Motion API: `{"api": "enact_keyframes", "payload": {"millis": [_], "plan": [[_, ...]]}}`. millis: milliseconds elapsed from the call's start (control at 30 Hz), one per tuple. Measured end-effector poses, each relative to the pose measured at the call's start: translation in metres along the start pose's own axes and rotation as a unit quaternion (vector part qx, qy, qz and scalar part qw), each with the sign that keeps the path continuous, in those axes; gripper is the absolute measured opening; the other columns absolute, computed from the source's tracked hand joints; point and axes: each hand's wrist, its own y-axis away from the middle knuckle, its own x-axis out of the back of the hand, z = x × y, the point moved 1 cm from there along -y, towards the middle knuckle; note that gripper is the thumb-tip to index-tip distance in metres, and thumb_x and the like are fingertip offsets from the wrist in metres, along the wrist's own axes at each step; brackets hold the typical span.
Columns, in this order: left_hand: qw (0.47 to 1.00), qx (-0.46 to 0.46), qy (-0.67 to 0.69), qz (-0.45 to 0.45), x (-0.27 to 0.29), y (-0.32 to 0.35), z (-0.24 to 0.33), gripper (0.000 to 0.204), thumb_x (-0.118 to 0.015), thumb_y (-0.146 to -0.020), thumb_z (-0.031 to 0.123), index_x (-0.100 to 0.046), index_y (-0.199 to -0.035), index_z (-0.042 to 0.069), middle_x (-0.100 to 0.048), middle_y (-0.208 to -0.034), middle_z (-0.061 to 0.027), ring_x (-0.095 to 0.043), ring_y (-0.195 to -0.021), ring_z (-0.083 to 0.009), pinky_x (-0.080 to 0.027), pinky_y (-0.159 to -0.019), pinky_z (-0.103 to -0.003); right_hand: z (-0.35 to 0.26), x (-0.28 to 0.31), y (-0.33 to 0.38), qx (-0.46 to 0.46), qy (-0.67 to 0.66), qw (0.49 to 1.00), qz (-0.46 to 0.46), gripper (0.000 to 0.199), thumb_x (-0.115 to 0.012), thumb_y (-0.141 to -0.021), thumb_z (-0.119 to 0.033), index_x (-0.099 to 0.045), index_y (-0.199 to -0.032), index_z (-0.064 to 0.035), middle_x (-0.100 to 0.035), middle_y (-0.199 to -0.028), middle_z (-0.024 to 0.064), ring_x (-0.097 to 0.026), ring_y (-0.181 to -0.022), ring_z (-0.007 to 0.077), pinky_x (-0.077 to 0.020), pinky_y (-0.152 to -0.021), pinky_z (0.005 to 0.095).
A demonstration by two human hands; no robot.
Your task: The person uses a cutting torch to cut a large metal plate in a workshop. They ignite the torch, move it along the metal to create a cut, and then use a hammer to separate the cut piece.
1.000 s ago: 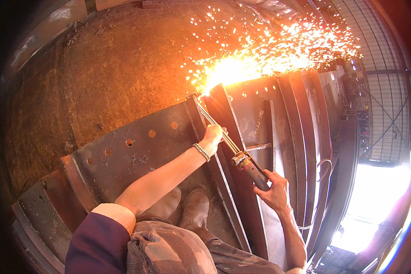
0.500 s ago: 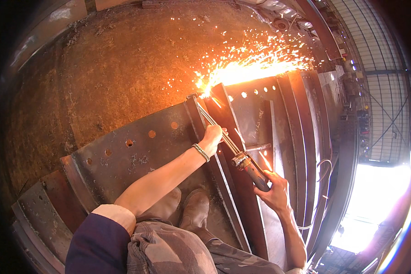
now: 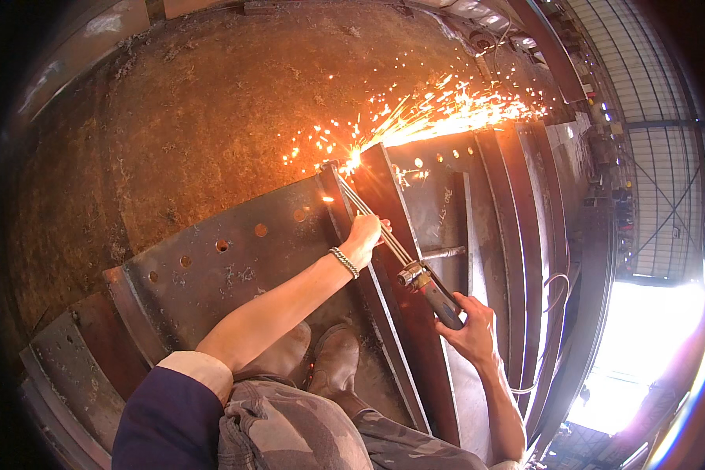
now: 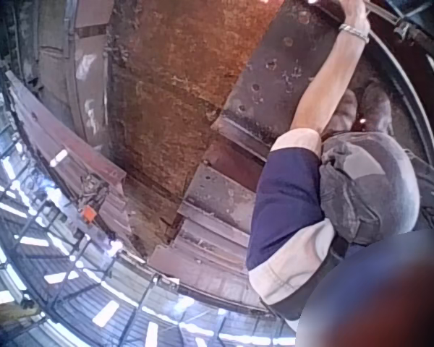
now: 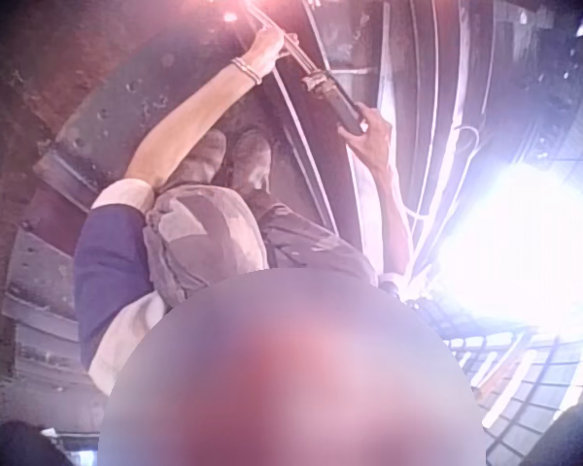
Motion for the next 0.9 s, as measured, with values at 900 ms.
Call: {"api": "enact_keyframes", "payload": {"millis": [900], "plan": [[1.000, 0.003, 0.008, -0.017, -0.0005, 0.0069, 0.0011, 0.025, -0.040, -0.104, 0.010, -0.049, -0.125, 0.000, -0.071, -0.114, -0.0161, -0.070, -0.106, -0.0255, -0.053, -0.098, -0.045, 0.0020, 0.0053, 0.0053, 0.030, 0.022, 0.999, 0.014, 0.055, -0.083, -0.066, -0.019, -0.071, -0.114, 0.0056, -0.069, -0.088, 0.0168, -0.068, -0.075, 0.0274, -0.0532, -0.070, 0.0374]]}}
